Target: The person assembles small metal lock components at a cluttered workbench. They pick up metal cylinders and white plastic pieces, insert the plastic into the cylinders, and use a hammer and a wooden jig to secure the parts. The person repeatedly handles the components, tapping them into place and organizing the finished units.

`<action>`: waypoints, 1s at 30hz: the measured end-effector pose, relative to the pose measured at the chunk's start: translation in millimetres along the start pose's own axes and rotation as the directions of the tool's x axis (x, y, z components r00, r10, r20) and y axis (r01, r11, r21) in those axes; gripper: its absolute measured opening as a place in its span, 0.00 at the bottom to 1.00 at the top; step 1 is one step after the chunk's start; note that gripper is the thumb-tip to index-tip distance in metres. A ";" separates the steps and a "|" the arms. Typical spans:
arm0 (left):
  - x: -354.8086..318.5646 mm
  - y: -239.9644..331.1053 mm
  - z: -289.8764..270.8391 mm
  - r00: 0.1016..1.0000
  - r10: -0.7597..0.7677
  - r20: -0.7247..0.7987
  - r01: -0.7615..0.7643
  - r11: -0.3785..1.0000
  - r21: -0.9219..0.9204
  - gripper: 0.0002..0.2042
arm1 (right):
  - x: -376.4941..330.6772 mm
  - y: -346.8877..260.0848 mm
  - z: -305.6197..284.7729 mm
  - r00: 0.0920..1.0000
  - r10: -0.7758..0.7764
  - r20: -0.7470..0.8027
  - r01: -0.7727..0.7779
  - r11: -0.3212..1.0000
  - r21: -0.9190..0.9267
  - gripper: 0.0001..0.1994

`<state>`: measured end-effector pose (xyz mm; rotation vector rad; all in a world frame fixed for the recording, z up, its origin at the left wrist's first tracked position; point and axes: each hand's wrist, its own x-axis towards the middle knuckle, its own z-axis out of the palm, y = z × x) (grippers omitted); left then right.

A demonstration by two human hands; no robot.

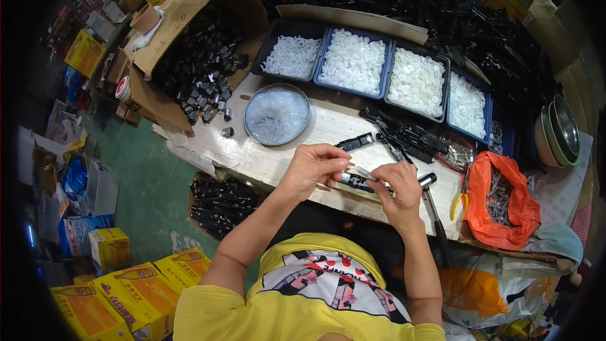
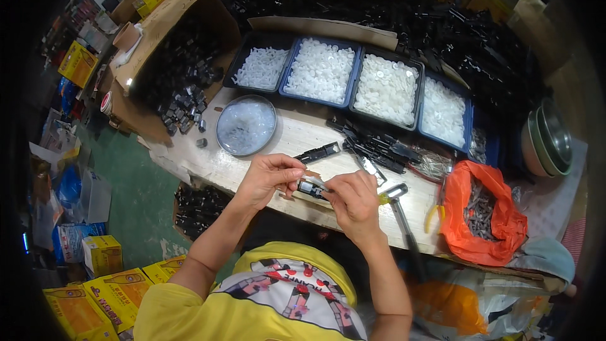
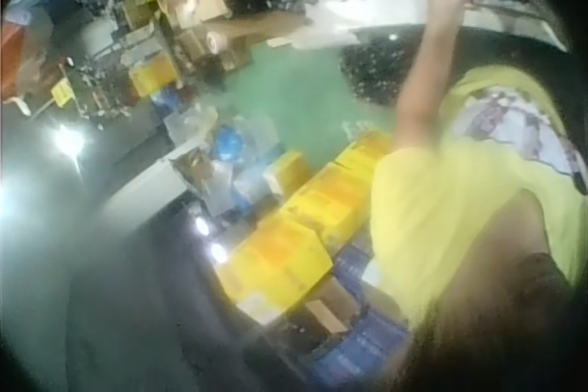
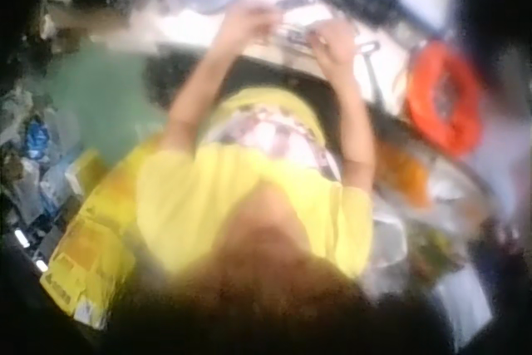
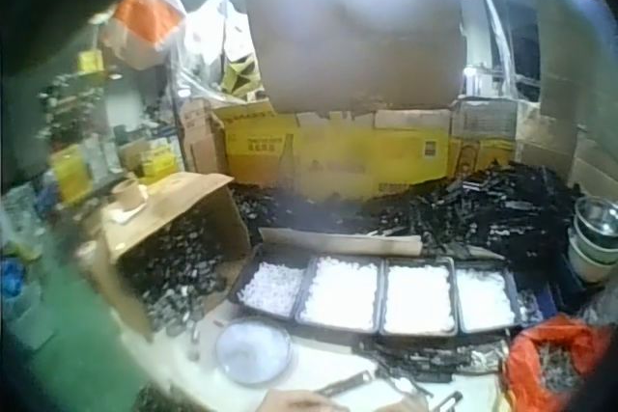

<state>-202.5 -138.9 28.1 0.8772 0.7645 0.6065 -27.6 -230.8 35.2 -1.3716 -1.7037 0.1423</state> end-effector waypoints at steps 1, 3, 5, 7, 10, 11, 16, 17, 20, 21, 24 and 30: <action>0.7 0.3 0.6 1.000 -0.016 0.000 0.016 1.000 0.000 0.07 | 0.0 -0.9 -0.5 1.000 -0.007 0.005 0.007 1.000 -0.015 0.11; 2.8 1.4 1.0 0.999 -0.047 -0.001 0.047 0.999 -0.001 0.06 | -0.8 -0.8 -1.4 0.997 -0.073 0.025 0.075 0.994 -0.083 0.11; 5.9 3.2 -1.3 0.993 -0.103 0.050 0.103 0.995 0.005 0.06 | -2.8 -0.1 -3.6 0.981 -0.184 0.062 0.192 0.964 -0.186 0.11; 8.7 3.7 -2.3 0.982 -0.167 0.085 0.168 0.986 0.001 0.05 | -3.7 -2.0 -3.0 0.965 -0.254 0.067 0.263 0.939 -0.223 0.12; 11.2 1.6 -0.3 0.963 -0.241 0.119 0.245 0.970 -0.012 0.05 | -5.5 -3.5 -3.5 0.962 -0.263 0.077 0.274 0.938 -0.213 0.12; 11.7 0.4 0.5 0.961 -0.243 0.131 0.246 0.969 -0.012 0.05 | -6.1 -3.8 -4.0 0.965 -0.250 0.080 0.261 0.944 -0.200 0.12; 5.3 -3.6 16.3 0.984 -0.149 0.100 0.128 0.973 0.194 0.09 | -16.7 2.3 -16.9 0.993 0.108 0.044 -0.106 0.994 -0.028 0.10; 3.9 -8.6 17.5 0.994 0.027 0.102 -0.058 0.948 0.314 0.09 | -20.8 4.7 -21.2 0.980 0.194 0.031 -0.195 0.981 0.005 0.10; 5.0 -24.7 16.1 0.870 0.436 0.229 -0.464 0.571 0.677 0.10 | -40.0 18.5 -35.2 0.935 0.351 0.053 -0.351 0.936 -0.004 0.10; 5.1 -28.1 16.9 0.849 0.458 0.263 -0.482 0.468 0.741 0.11 | -45.2 21.7 -36.5 0.915 0.398 0.061 -0.398 0.917 -0.013 0.10; 7.0 -43.2 21.5 0.814 0.484 0.321 -0.490 0.275 0.828 0.13 | -51.3 23.5 -36.2 0.902 0.423 0.086 -0.420 0.906 -0.050 0.09; 11.4 -51.7 23.3 0.767 0.545 0.338 -0.492 0.162 0.856 0.14 | -48.6 24.2 -28.2 0.921 0.376 0.099 -0.366 0.925 -0.103 0.09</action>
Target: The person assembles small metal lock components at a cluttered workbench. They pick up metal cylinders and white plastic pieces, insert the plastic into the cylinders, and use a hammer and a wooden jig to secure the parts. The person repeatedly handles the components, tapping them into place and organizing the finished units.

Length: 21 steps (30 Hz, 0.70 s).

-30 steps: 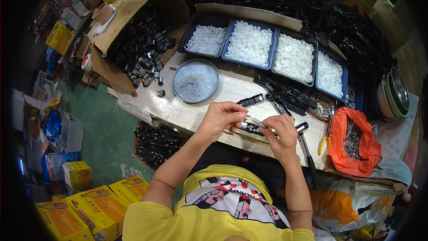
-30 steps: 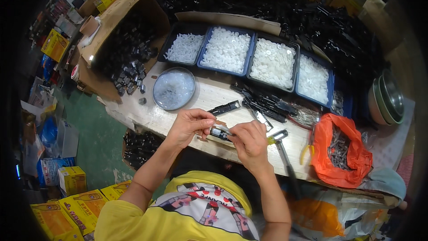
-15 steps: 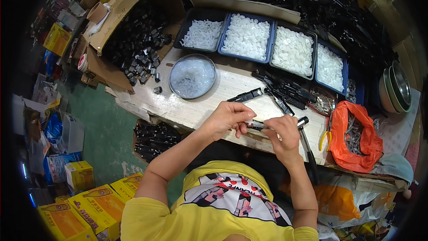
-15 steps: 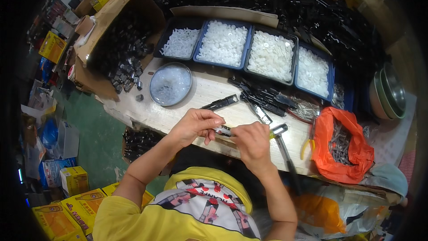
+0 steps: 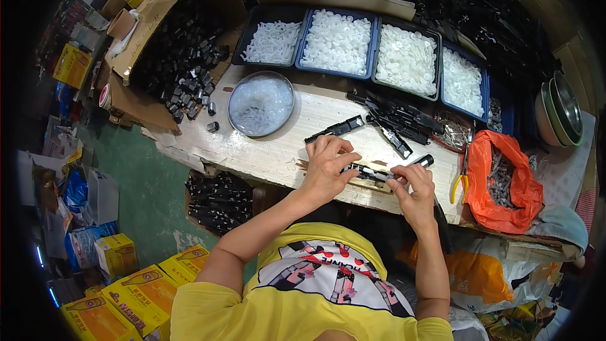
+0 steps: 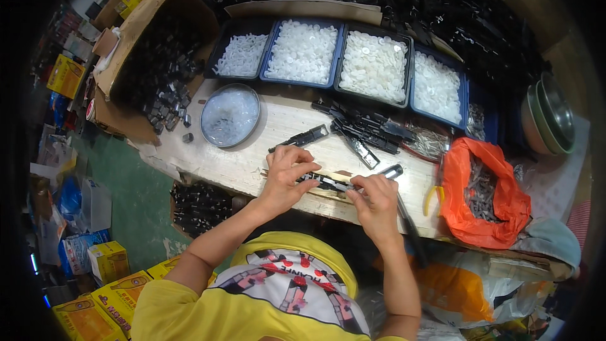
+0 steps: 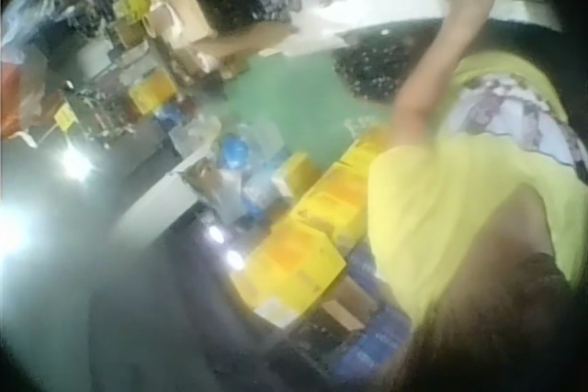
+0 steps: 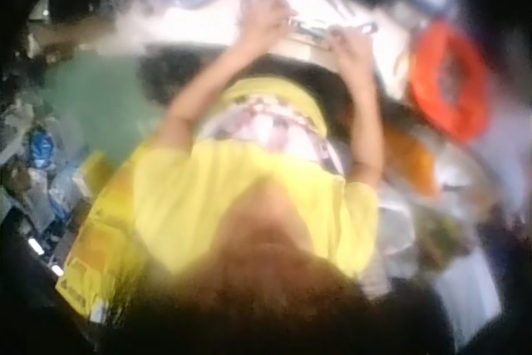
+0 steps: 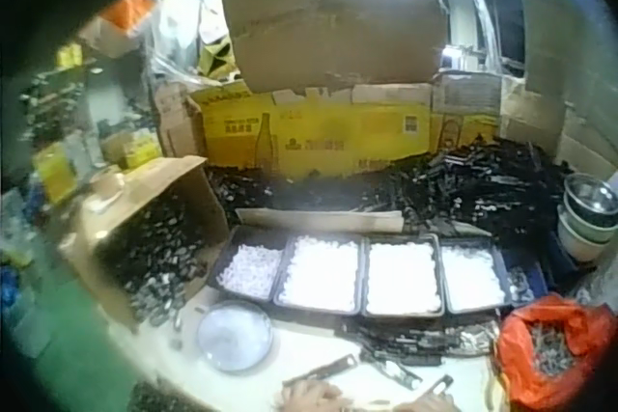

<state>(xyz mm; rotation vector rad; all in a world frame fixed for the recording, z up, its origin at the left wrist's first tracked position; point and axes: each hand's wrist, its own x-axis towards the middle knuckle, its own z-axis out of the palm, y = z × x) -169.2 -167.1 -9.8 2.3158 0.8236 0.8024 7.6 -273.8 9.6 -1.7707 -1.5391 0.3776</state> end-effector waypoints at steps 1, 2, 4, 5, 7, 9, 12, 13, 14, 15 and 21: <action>-0.2 -0.1 0.0 1.000 0.001 0.002 -0.001 1.000 -0.003 0.14 | 0.5 0.1 1.7 1.000 -0.013 -0.002 0.013 1.000 -0.010 0.09; -0.5 0.0 -0.4 1.000 0.001 0.003 -0.001 1.000 -0.007 0.14 | 1.0 -0.6 2.6 1.000 -0.017 0.005 0.017 1.000 -0.016 0.09; -1.4 -0.4 -0.4 1.000 0.001 0.008 -0.001 1.000 -0.012 0.14 | 2.0 -2.2 4.1 1.000 -0.023 0.019 0.023 0.999 -0.028 0.09; -1.9 -0.7 -0.3 1.000 0.000 0.011 0.000 1.000 -0.013 0.14 | 2.4 -2.1 5.3 0.999 -0.028 0.020 0.028 0.999 -0.029 0.10; -2.4 -0.9 0.3 1.000 -0.001 0.014 0.001 1.000 -0.014 0.14 | 3.4 -1.4 7.9 0.999 -0.038 0.021 0.039 0.999 -0.031 0.10; -2.2 -0.7 1.1 1.000 0.000 0.014 0.000 1.000 -0.013 0.14 | 5.2 -1.8 10.2 0.998 -0.070 -0.001 0.070 0.996 -0.054 0.09; -3.0 -1.3 1.1 1.000 0.006 0.003 -0.006 1.000 -0.010 0.15 | 6.4 -1.7 12.3 0.996 -0.093 -0.009 0.093 0.993 -0.067 0.09; -2.6 -1.1 1.2 1.000 0.005 0.001 -0.005 1.000 -0.013 0.14 | 6.4 -1.2 13.1 0.995 -0.095 -0.010 0.094 0.993 -0.069 0.09; -2.0 -0.4 0.9 1.000 0.005 -0.001 -0.005 1.000 -0.015 0.13 | 6.2 -0.1 13.5 0.995 -0.097 -0.005 0.096 0.993 -0.073 0.09; -1.7 -0.2 1.0 1.000 0.004 -0.003 -0.004 1.000 -0.018 0.13 | 5.8 1.2 13.7 0.995 -0.099 0.000 0.098 0.992 -0.076 0.09; -5.6 -4.8 3.6 0.985 0.170 -0.040 -0.168 0.985 0.037 0.08 | 4.2 0.0 10.3 0.991 -0.122 0.049 0.127 0.987 -0.096 0.11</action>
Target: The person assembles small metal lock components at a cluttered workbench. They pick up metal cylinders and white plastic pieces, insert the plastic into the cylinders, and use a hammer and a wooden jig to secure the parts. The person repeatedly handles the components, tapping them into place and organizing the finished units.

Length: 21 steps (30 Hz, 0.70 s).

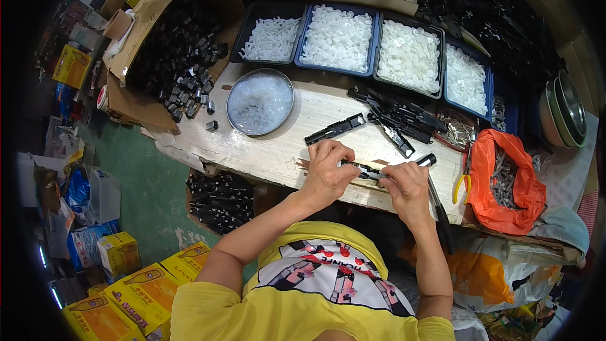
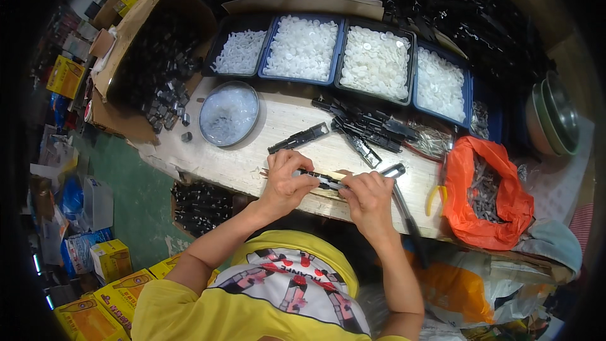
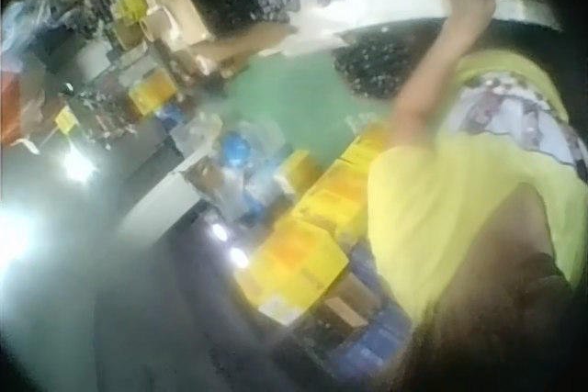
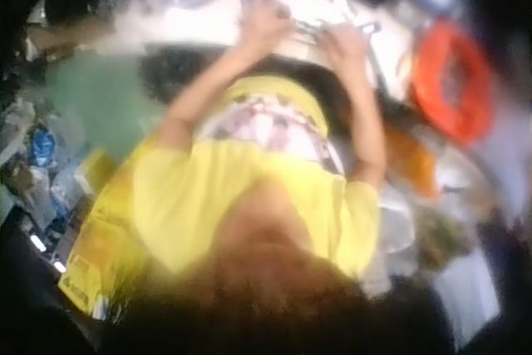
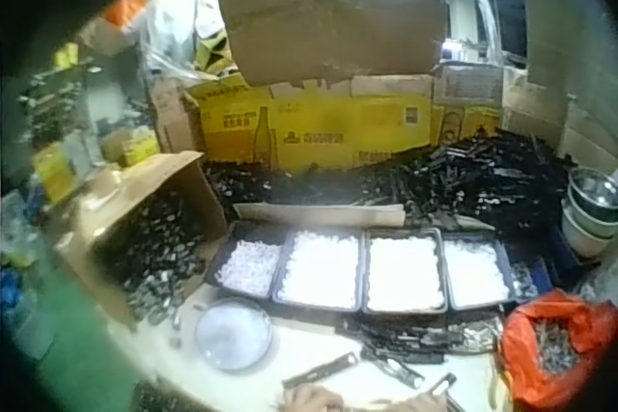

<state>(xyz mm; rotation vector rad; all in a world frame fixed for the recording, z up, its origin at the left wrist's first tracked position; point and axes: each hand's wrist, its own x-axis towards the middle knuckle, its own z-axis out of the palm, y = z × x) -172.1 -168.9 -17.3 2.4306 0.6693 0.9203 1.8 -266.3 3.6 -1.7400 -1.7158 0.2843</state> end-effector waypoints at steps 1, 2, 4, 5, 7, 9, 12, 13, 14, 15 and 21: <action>0.0 0.0 0.0 1.000 0.006 0.003 -0.006 1.000 0.007 0.08 | -0.7 -0.1 -0.4 1.000 -0.015 0.004 0.015 1.000 -0.012 0.11; 0.2 0.1 0.1 1.000 0.012 0.006 -0.012 1.000 0.014 0.08 | -2.1 0.4 -1.0 0.999 -0.053 0.009 0.054 0.997 -0.050 0.12; 0.6 0.4 0.0 1.000 0.013 0.019 -0.014 1.000 0.027 0.07 | -5.2 1.8 -2.9 0.992 -0.127 0.022 0.129 0.983 -0.127 0.13; 0.9 0.6 -0.2 1.000 0.007 0.029 -0.008 0.999 0.034 0.07 | -5.7 2.0 -2.7 0.986 -0.164 0.019 0.165 0.973 -0.158 0.13; 1.2 0.8 -0.2 0.999 0.003 0.039 -0.004 0.999 0.040 0.07 | -7.3 3.1 -0.4 0.971 -0.237 0.019 0.235 0.947 -0.220 0.14; 1.2 0.7 -0.2 0.999 0.004 0.039 -0.006 0.999 0.039 0.07 | -7.5 5.2 0.7 0.963 -0.269 0.025 0.268 0.942 -0.200 0.13; -0.2 0.9 1.1 1.000 0.012 0.024 -0.014 0.999 0.051 0.07 | -3.7 4.2 -2.3 0.948 -0.302 0.099 0.315 0.932 -0.178 0.13; -0.7 0.9 1.4 1.000 0.009 0.022 -0.011 0.998 0.058 0.07 | -0.6 3.1 -4.2 0.941 -0.311 0.135 0.332 0.928 -0.171 0.13; -1.7 1.0 1.8 1.000 0.006 0.019 -0.007 0.998 0.066 0.07 | 3.1 3.9 -6.6 0.941 -0.284 0.181 0.307 0.945 -0.113 0.13; -3.0 1.1 2.2 1.000 0.001 0.016 -0.003 0.997 0.074 0.07 | 7.8 6.0 -9.7 0.938 -0.259 0.229 0.279 0.959 -0.056 0.12; -5.3 3.2 3.7 1.000 0.003 -0.024 -0.001 0.997 0.082 0.06 | 72.8 2.8 16.7 0.932 -0.308 0.192 0.314 0.949 0.000 0.12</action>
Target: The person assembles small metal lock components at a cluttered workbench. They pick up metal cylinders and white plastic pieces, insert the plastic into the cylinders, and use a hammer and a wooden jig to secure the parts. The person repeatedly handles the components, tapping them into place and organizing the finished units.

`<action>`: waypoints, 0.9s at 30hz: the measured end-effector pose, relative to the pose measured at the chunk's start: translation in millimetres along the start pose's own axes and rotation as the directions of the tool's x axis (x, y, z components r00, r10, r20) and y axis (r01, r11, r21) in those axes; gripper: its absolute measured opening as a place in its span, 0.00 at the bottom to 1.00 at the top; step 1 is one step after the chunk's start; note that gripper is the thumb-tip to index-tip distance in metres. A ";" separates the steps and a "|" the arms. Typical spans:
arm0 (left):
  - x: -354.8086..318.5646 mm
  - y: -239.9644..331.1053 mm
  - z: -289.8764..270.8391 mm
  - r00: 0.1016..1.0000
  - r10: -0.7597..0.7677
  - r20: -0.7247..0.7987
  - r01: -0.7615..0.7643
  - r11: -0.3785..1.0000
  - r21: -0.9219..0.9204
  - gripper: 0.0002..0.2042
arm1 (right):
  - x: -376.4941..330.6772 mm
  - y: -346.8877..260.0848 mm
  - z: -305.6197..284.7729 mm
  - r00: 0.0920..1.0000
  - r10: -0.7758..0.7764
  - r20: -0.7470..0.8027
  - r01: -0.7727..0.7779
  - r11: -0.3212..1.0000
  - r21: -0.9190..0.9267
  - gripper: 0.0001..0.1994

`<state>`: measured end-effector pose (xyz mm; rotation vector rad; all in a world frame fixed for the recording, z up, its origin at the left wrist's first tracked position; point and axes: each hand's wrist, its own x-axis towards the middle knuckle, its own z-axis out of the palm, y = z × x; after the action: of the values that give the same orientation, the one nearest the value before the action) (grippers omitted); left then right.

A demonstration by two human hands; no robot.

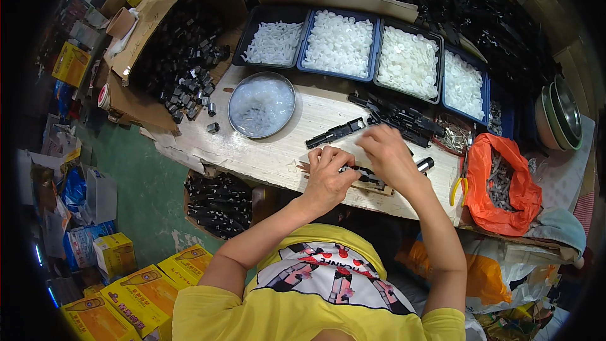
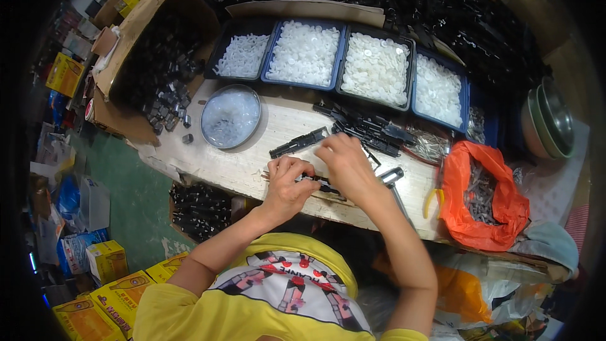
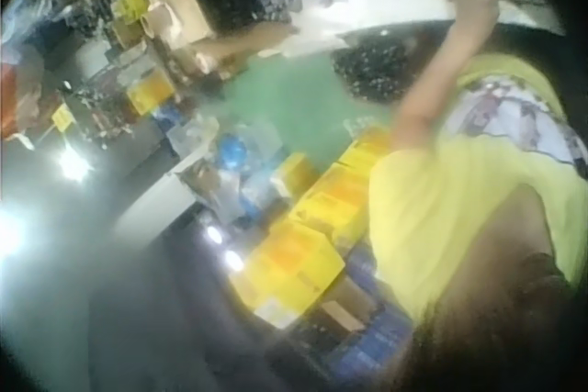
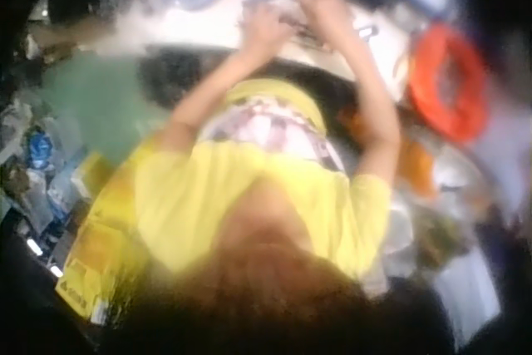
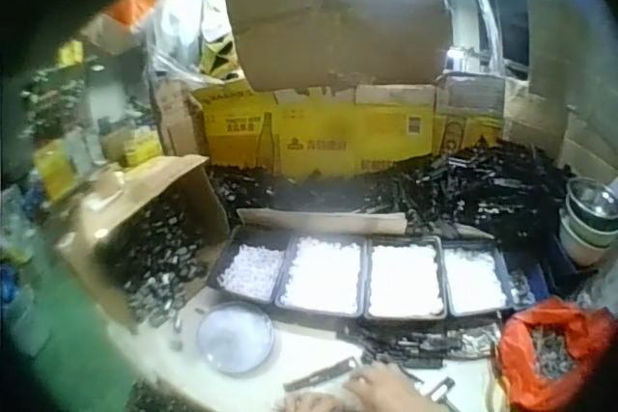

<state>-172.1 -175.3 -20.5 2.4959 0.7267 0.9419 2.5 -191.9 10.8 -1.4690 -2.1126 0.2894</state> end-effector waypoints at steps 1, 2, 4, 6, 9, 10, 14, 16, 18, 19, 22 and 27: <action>0.6 0.5 0.2 1.000 -0.001 -0.003 0.001 1.000 -0.001 0.06 | 16.2 -0.6 7.7 0.999 -0.031 -0.008 0.031 0.999 -0.008 0.12; 0.1 0.7 0.0 1.000 -0.004 -0.006 0.004 1.000 0.004 0.05 | 30.2 -0.5 15.1 0.998 -0.066 -0.016 0.066 0.998 -0.012 0.12; 0.2 1.2 0.4 1.000 -0.002 -0.012 0.002 1.000 0.006 0.06 | 49.8 2.1 23.7 0.986 -0.050 0.156 0.067 0.992 -0.108 0.14; 2.1 2.3 0.8 1.000 0.011 -0.017 -0.011 1.000 -0.003 0.06 | 57.1 10.6 32.4 0.970 -0.035 0.240 0.075 0.984 -0.161 0.17; 0.5 0.4 -0.8 1.000 0.008 -0.004 -0.008 1.000 0.018 0.06 | 55.0 3.7 17.0 0.998 -0.041 0.053 0.036 0.996 0.085 0.17; 0.7 0.2 -0.9 1.000 -0.005 -0.001 0.005 1.000 0.004 0.06 | 50.3 -0.8 4.8 0.998 0.062 0.003 -0.061 0.961 0.271 0.18; 3.7 1.2 -10.5 0.993 -0.110 -0.045 0.101 0.982 -0.161 0.08 | 0.3 -4.1 -23.2 0.896 0.436 -0.080 -0.206 0.569 0.796 0.17; 9.0 1.8 -23.3 0.987 -0.152 -0.060 0.130 0.955 -0.267 0.12 | -22.5 -8.4 -25.1 0.860 0.509 -0.025 -0.215 0.406 0.888 0.17; 19.1 7.9 -29.5 0.995 -0.093 -0.042 0.077 0.953 -0.293 0.14 | -37.0 -17.1 -22.1 0.826 0.558 0.076 -0.282 0.292 0.914 0.17; 23.1 8.4 -32.2 0.997 -0.063 -0.036 0.049 0.953 -0.299 0.15 | -38.3 -23.4 -20.3 0.808 0.577 0.119 -0.310 0.245 0.919 0.17; 22.6 3.3 -28.6 0.998 0.053 0.018 -0.045 0.957 -0.288 0.17 | -41.0 -33.9 -13.9 0.780 0.597 0.188 -0.344 0.160 0.925 0.17; 19.8 -5.7 -37.7 0.987 0.126 0.103 -0.104 0.976 -0.191 0.16 | -53.6 -26.3 -18.4 0.753 0.657 -0.028 -0.243 0.318 0.917 0.14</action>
<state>-187.3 -153.3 13.1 2.4242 0.4407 0.8541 5.2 -253.4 21.6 -1.2336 -0.8053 1.0371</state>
